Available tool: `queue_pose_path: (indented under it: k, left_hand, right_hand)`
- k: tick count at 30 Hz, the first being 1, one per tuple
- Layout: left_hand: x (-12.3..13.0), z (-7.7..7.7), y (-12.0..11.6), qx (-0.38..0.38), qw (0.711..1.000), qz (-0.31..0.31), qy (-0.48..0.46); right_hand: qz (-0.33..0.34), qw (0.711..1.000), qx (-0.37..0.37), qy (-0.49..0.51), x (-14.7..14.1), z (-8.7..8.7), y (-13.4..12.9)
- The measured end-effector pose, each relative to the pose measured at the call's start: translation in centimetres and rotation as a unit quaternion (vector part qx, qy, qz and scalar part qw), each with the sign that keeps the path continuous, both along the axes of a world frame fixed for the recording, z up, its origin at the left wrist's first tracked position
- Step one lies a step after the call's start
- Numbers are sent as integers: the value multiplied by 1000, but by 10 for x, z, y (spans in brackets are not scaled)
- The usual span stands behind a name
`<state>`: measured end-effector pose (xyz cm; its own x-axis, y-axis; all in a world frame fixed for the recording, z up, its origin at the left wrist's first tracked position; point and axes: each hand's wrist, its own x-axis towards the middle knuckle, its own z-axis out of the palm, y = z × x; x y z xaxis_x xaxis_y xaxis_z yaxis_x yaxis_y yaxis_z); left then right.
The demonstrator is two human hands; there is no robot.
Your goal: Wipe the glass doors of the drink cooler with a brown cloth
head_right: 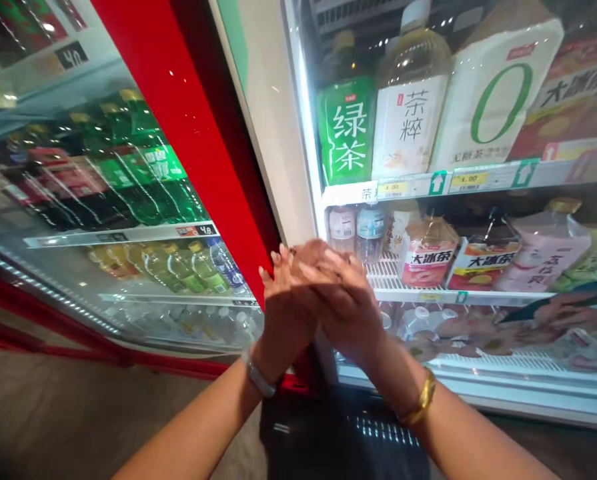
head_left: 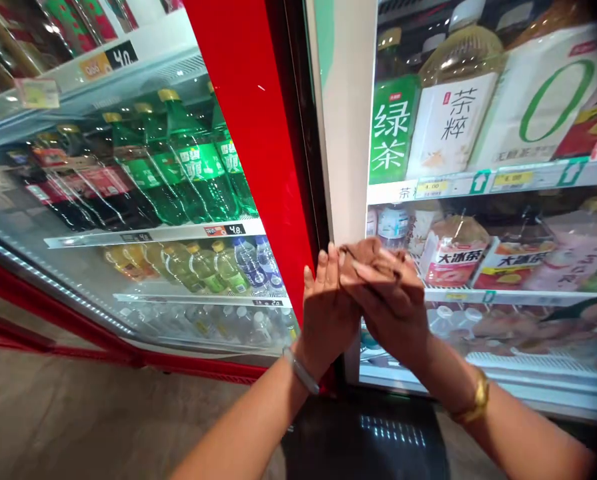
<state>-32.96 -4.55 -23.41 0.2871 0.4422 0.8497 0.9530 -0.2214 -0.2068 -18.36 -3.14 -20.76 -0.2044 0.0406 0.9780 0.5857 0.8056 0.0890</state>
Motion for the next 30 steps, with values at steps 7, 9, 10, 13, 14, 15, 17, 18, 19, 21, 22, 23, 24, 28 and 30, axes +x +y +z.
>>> queue_pose_path:
  k: [7,9,10,13,14,15,17,18,19,21,22,23,24,28,30]
  left_hand:
    - [-17,-191,-16,-22,999,-23,-1]
    - [-18,-216,-19,-41,999,-30,-5]
    - [-16,-217,-19,-36,999,-33,-7]
    - [-7,-175,-14,7,1000,-28,-8]
    - [-2,-151,-10,17,999,-28,-5]
    - [2,-127,-5,5,1000,-22,-10]
    - [9,-91,4,3,999,-15,-41]
    - [11,-84,7,-5,999,-8,-52]
    - [12,-85,7,-13,998,-7,-53]
    - [10,-114,-2,-48,998,-14,-43]
    - [7,-138,-10,-77,996,-18,-39]
    - [4,-166,-20,-95,994,-27,-37]
    - [0,-195,-31,-104,993,-32,-42]
    - [-6,-278,-68,-156,986,-37,-41]
    - [-3,-287,-73,-155,986,-36,-39]
  right_hand:
    - [4,999,-41,-7,-3,-171,-23]
    - [2,999,-42,-17,0,-192,-27]
    - [1,999,-40,-25,3,-194,-27]
    - [1,998,-38,-48,14,-163,-19]
    - [2,998,-41,-52,17,-145,-15]
    - [-3,998,-43,-47,18,-127,-9]
    - [-18,999,-42,-13,19,-100,1]
    - [-19,999,-40,-9,18,-95,4]
    - [-17,999,-40,-8,16,-98,4]
    - [-13,999,-45,-24,15,-125,-2]
    - [-14,998,-53,-39,15,-148,-8]
    - [-16,997,-57,-52,17,-175,-15]
    - [-10,996,-58,-61,19,-203,-22]
    - [18,983,-104,-151,33,-286,-45]
    - [12,983,-97,-156,38,-293,-47]
